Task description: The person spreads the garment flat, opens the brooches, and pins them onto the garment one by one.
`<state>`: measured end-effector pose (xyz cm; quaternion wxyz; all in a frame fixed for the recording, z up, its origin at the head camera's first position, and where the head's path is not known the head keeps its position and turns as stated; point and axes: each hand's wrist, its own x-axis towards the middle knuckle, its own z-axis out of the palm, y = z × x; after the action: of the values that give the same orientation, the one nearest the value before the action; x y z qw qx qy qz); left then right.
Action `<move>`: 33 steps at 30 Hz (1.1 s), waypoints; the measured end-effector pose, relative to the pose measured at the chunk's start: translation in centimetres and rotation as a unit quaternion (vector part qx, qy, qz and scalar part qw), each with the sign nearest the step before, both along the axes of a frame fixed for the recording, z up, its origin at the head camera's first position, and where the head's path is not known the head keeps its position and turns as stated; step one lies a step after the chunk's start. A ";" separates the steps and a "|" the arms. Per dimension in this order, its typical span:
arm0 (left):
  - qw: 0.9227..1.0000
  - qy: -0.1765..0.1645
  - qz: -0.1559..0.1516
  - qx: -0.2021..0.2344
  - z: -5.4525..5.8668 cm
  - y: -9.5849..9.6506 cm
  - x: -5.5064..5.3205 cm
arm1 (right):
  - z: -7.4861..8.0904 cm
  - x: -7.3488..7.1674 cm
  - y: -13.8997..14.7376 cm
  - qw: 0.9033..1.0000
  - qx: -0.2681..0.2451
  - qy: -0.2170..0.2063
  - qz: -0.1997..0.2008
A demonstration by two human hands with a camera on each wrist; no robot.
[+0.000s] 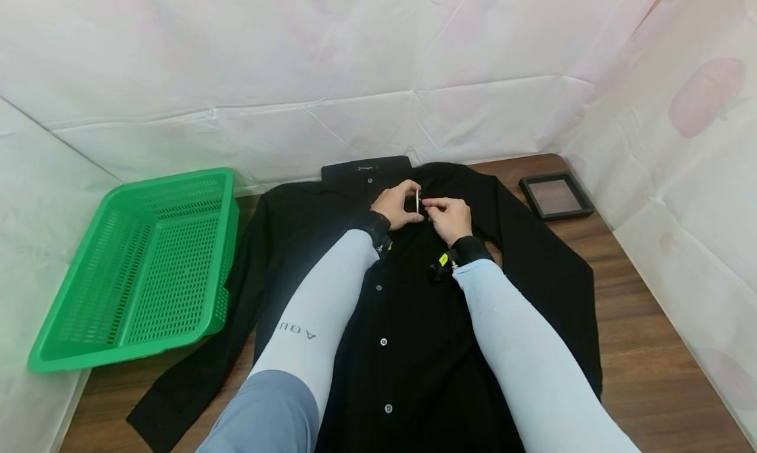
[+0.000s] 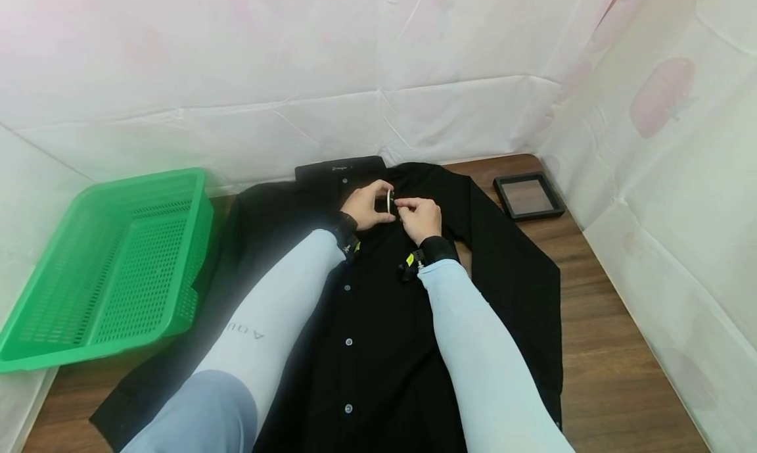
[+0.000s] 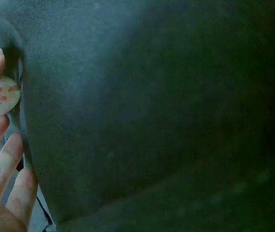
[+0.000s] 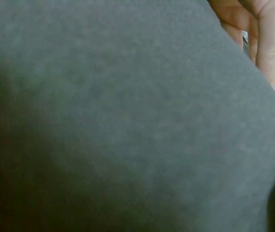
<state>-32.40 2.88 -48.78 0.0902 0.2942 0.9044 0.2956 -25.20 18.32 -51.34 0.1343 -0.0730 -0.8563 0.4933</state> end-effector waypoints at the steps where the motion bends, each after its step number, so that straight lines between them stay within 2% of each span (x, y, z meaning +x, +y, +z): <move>1: 1.000 0.001 -0.001 0.002 0.0 0.0 0.0 | 0.0 0.0 0.0 1.000 0.000 -0.002 0.000; 12: 1.000 0.011 -0.011 0.022 -0.5 0.1 -0.2 | 0.1 0.2 -0.1 1.000 -0.002 -0.008 0.013; 24: 1.000 -0.002 -0.003 0.011 0.3 -0.1 -0.1 | 0.2 0.1 -0.1 0.999 -0.006 -0.024 0.042; 33: 1.000 -0.008 0.010 -0.003 1.3 -0.4 0.6 | 0.1 0.0 -0.3 0.997 0.015 -0.043 0.062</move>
<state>-31.77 2.45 -47.49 0.0957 0.2822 0.9075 0.2962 -25.22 18.02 -51.20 0.0677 -0.0387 -0.8712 0.4846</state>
